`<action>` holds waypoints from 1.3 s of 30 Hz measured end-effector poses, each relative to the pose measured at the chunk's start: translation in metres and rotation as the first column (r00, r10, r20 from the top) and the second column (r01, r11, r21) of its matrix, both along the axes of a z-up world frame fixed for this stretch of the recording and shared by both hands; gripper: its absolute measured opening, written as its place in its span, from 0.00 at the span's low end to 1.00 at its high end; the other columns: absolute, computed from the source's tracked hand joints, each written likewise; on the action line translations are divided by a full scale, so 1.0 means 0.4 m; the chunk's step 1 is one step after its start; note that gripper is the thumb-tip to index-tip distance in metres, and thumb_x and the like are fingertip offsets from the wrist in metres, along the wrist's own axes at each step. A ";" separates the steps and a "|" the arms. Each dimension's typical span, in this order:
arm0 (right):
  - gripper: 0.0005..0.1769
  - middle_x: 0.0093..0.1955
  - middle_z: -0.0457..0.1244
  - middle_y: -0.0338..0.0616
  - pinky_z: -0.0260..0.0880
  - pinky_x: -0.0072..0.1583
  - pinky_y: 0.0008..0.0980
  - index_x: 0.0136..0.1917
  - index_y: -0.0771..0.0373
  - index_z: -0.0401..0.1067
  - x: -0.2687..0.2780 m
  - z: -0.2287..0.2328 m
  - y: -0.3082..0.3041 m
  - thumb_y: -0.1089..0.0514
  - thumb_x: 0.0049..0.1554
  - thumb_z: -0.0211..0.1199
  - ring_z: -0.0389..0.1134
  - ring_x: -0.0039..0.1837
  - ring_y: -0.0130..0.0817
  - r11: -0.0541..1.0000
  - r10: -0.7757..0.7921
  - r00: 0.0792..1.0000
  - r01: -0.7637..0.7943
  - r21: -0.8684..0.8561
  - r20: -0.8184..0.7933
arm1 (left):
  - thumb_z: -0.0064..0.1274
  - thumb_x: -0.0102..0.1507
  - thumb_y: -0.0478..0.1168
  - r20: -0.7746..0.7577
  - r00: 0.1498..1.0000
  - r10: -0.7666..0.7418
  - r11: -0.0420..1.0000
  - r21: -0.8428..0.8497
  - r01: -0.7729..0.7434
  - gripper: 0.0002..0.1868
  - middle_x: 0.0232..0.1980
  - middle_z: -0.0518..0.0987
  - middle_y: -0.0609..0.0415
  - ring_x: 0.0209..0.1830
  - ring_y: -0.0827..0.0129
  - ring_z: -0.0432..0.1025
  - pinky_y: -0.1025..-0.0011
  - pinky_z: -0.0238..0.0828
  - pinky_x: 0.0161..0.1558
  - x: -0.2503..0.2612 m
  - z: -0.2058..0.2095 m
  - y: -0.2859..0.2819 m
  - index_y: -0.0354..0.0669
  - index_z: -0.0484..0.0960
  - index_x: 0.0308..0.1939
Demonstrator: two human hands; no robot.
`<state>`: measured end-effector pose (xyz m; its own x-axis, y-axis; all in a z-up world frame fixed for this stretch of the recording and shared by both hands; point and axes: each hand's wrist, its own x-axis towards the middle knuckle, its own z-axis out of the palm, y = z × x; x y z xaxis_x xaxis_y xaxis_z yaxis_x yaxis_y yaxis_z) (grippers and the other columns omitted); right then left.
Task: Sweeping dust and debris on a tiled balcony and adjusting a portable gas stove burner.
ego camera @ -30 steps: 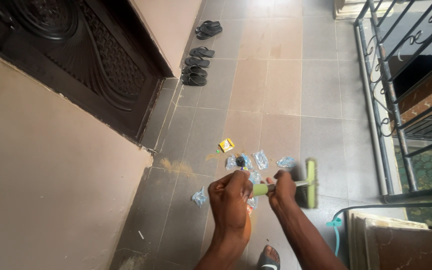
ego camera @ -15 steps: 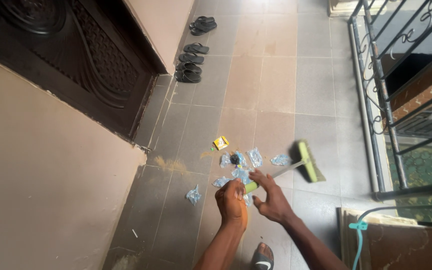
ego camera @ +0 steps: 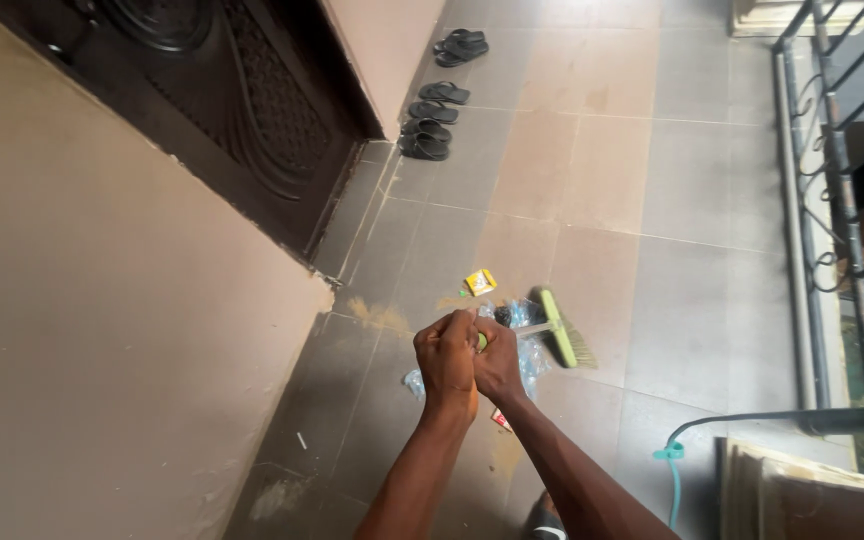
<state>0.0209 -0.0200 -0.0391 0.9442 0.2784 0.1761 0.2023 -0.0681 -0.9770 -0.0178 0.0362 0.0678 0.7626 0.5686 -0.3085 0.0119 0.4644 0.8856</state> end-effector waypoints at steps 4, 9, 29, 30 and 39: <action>0.17 0.31 0.58 0.52 0.61 0.40 0.39 0.36 0.69 0.60 -0.024 0.044 0.053 0.58 0.51 0.67 0.56 0.35 0.41 0.997 -0.054 0.997 0.058 -0.060 0.055 | 0.55 0.62 0.37 0.022 1.000 0.006 1.000 0.019 -0.006 0.22 0.21 0.59 0.63 0.24 0.77 0.53 0.71 0.51 0.31 -0.030 0.078 0.033 0.45 0.62 0.17; 0.16 0.31 0.60 0.50 0.60 0.38 0.39 0.35 0.68 0.62 -0.065 0.161 0.068 0.58 0.52 0.67 0.60 0.34 0.36 0.982 -0.187 0.963 0.190 0.005 0.194 | 0.56 0.67 0.43 0.152 0.983 -0.105 0.994 0.052 0.098 0.22 0.23 0.65 0.59 0.26 0.75 0.58 0.71 0.57 0.36 -0.079 0.178 0.047 0.43 0.69 0.20; 0.17 0.25 0.60 0.40 0.59 0.34 0.30 0.33 0.67 0.68 -0.235 0.390 0.303 0.55 0.58 0.64 0.58 0.32 0.22 0.998 -0.051 0.998 0.050 0.038 0.026 | 0.42 0.72 0.61 0.393 0.871 -0.293 0.926 0.345 0.156 0.34 0.69 0.70 0.46 0.71 0.60 0.64 0.60 0.58 0.73 -0.284 0.097 0.341 0.40 0.68 0.72; 0.17 0.27 0.60 0.38 0.59 0.35 0.29 0.33 0.67 0.68 -0.245 0.385 0.319 0.56 0.59 0.63 0.57 0.33 0.22 0.990 -0.001 1.000 -0.004 0.144 0.031 | 0.41 0.71 0.62 0.396 0.878 -0.268 0.943 0.294 0.155 0.35 0.70 0.70 0.49 0.73 0.62 0.63 0.61 0.56 0.74 -0.297 0.060 0.362 0.42 0.67 0.72; 0.11 0.30 0.62 0.37 0.65 0.37 0.29 0.35 0.64 0.69 -0.359 0.282 0.451 0.59 0.58 0.62 0.65 0.34 0.27 0.823 0.464 0.878 -0.376 0.427 -0.120 | 0.54 0.66 0.55 0.052 0.947 -0.317 0.809 0.535 0.242 0.25 0.55 0.80 0.50 0.60 0.64 0.74 0.59 0.69 0.67 -0.534 -0.064 0.574 0.41 0.74 0.58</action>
